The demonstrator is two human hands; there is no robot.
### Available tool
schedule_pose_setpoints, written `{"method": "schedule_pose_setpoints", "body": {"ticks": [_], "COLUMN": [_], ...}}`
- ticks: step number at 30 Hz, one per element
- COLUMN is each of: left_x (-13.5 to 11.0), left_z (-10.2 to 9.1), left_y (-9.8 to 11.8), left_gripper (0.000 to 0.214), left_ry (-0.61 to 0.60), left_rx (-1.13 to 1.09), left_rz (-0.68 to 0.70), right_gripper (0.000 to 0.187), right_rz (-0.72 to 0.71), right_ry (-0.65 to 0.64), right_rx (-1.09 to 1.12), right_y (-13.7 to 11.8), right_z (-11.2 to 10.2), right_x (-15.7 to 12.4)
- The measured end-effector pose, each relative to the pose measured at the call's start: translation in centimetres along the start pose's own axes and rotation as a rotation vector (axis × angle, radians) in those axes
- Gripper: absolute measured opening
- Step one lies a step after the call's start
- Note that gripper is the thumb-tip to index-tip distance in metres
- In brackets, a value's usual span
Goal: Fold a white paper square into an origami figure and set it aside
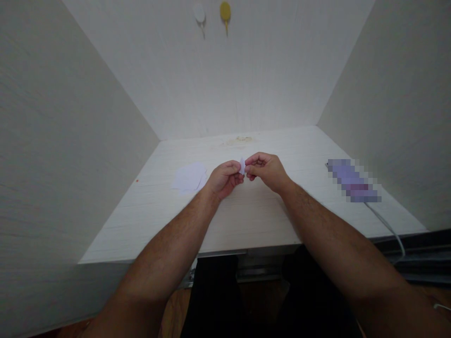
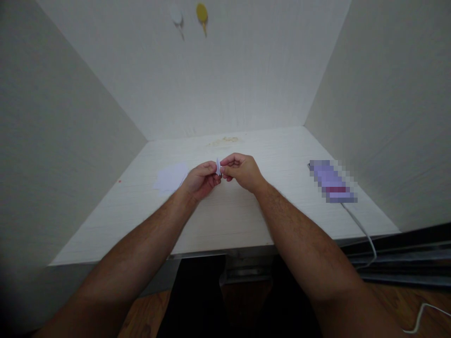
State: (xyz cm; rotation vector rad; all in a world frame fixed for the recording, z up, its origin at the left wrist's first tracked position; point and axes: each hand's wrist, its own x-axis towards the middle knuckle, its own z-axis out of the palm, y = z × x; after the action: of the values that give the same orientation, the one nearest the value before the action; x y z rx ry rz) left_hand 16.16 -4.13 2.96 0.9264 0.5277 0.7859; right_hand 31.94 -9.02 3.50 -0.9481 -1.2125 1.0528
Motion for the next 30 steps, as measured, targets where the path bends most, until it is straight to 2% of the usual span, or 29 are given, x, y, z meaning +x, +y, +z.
{"method": "schedule_pose_setpoints", "body": {"ticks": [7, 17, 30], "left_x": [0.0, 0.2, 0.2], "left_z": [0.1, 0.3, 0.3], "left_y": [0.1, -0.2, -0.2], "left_gripper": [0.017, 0.02, 0.026], "left_ry": [0.002, 0.027, 0.061], "left_rx": [0.018, 0.102, 0.123], "left_rz": [-0.017, 0.023, 0.057], "right_gripper": [0.03, 0.024, 0.018], "right_rz": [-0.028, -0.223, -0.277], "right_ry": [0.013, 0.152, 0.202], "right_rx": [-0.032, -0.225, -0.393], "right_y": [-0.1, 0.5, 0.5], "right_z": [0.2, 0.4, 0.4], "right_x": [0.0, 0.0, -0.3]}}
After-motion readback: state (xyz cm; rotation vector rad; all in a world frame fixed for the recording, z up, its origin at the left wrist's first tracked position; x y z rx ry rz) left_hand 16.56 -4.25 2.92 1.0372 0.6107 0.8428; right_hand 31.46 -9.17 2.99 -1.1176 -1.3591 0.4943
